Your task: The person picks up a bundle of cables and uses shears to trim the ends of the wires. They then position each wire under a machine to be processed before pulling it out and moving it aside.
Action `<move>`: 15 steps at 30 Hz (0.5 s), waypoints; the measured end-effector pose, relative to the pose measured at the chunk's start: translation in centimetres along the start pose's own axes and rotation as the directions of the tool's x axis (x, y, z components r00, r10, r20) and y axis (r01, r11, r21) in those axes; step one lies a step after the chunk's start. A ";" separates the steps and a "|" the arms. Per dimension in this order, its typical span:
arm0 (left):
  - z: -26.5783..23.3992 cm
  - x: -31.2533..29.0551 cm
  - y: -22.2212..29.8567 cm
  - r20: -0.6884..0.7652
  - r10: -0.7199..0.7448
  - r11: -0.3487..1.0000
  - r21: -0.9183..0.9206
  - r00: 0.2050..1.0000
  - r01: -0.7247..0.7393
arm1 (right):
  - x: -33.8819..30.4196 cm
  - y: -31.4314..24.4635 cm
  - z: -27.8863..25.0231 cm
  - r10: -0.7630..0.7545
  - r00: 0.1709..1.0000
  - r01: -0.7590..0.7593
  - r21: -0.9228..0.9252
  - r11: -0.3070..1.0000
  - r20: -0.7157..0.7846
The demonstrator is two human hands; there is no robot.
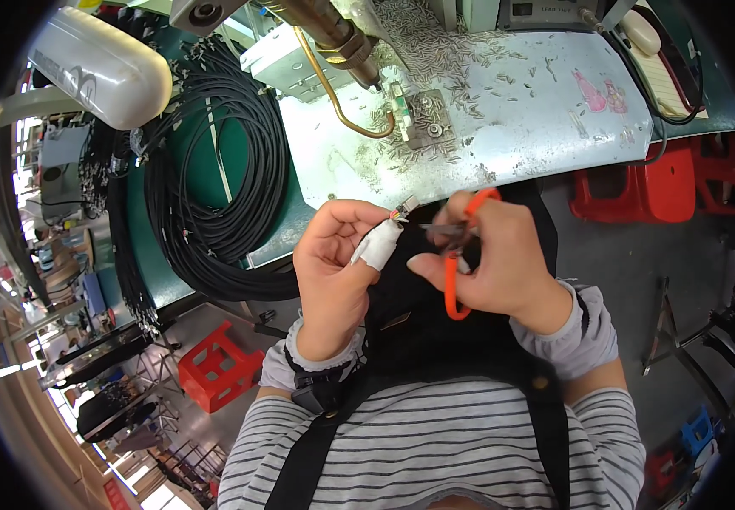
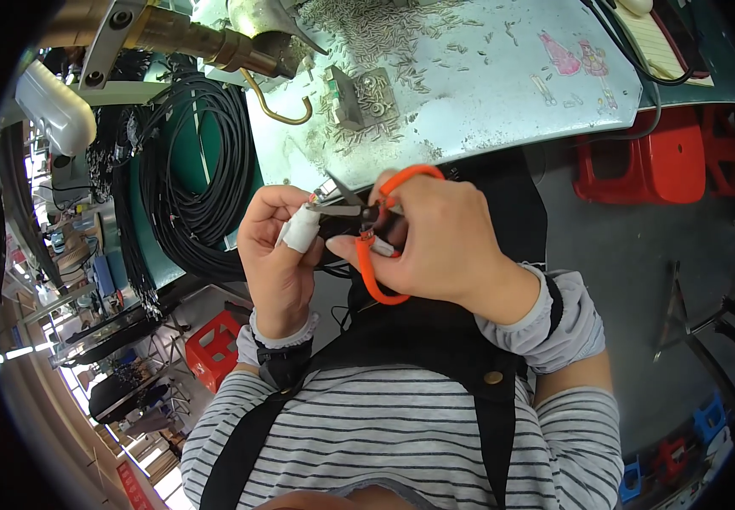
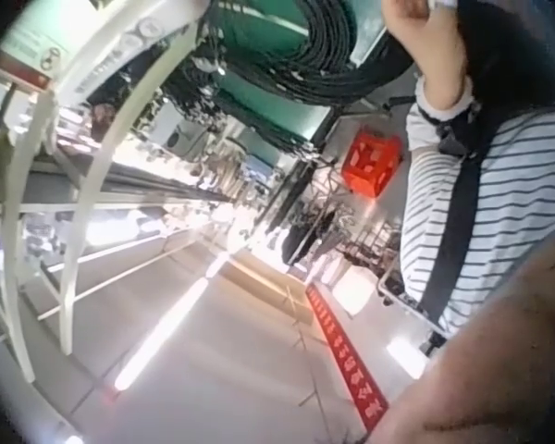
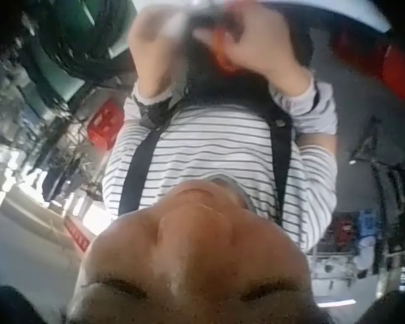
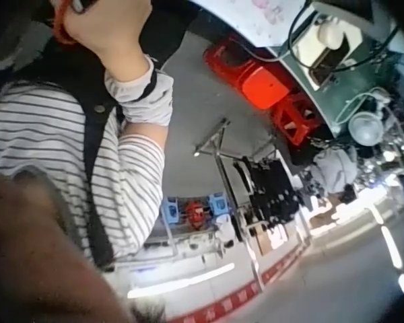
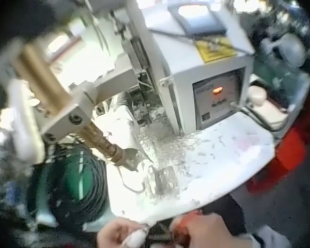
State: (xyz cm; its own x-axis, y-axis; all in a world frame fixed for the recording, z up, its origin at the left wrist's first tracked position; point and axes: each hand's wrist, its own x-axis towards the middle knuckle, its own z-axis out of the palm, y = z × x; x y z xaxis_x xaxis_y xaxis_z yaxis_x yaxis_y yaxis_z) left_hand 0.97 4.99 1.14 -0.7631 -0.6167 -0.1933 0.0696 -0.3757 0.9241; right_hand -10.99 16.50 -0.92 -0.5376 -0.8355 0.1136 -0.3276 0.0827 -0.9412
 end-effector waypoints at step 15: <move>-0.1 2.5 1.0 -0.029 -0.112 0.969 0.219 0.993 0.116 | -0.4 1.2 1.3 0.243 0.956 -0.267 0.143 0.953 0.164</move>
State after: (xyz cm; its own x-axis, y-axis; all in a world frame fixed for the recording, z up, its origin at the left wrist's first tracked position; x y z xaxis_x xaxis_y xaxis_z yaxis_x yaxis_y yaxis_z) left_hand -0.77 2.99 1.59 -0.7472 -0.5905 -0.3051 -0.1617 -0.2836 0.9452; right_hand -10.15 16.20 -2.55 -0.4658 -0.8680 -0.1722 -0.0580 0.2241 -0.9728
